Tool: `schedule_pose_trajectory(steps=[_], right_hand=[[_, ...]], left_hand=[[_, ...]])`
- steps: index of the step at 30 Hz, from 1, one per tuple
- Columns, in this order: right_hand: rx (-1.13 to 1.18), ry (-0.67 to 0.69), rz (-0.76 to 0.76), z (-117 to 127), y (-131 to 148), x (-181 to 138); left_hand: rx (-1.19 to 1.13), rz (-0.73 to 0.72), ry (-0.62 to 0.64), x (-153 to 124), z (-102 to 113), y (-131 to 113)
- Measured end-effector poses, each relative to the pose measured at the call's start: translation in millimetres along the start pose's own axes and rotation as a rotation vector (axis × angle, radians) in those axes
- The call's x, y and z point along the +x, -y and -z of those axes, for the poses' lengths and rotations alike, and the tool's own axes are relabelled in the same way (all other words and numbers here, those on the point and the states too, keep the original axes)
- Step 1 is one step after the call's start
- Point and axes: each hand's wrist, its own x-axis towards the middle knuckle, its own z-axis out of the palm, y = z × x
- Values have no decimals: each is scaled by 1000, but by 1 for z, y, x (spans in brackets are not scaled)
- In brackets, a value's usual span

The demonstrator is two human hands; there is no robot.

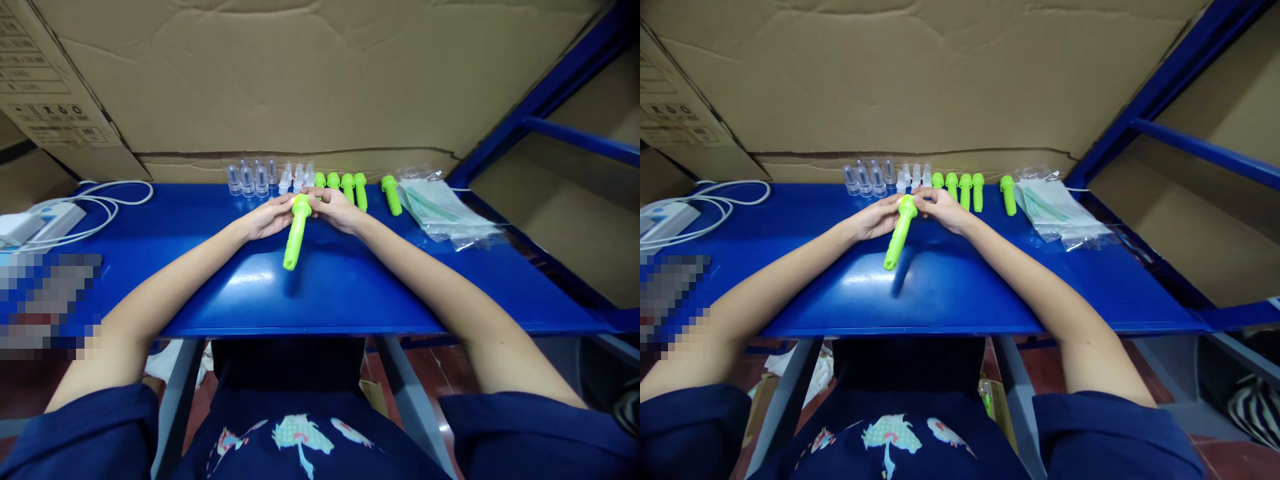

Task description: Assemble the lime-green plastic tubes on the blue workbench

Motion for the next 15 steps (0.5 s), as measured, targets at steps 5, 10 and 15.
schedule_pose_trajectory(steps=[5, 10, 15], right_hand=[[-106, 17, 33, -1, 1, 0], [-148, -26, 48, -3, 0, 1], [-157, -152, 43, -5, -2, 2]], left_hand=[[33, -20, -41, -1, -8, 1], [-151, 19, -217, -3, -30, 0], [-290, 72, -343, -9, -46, -2]])
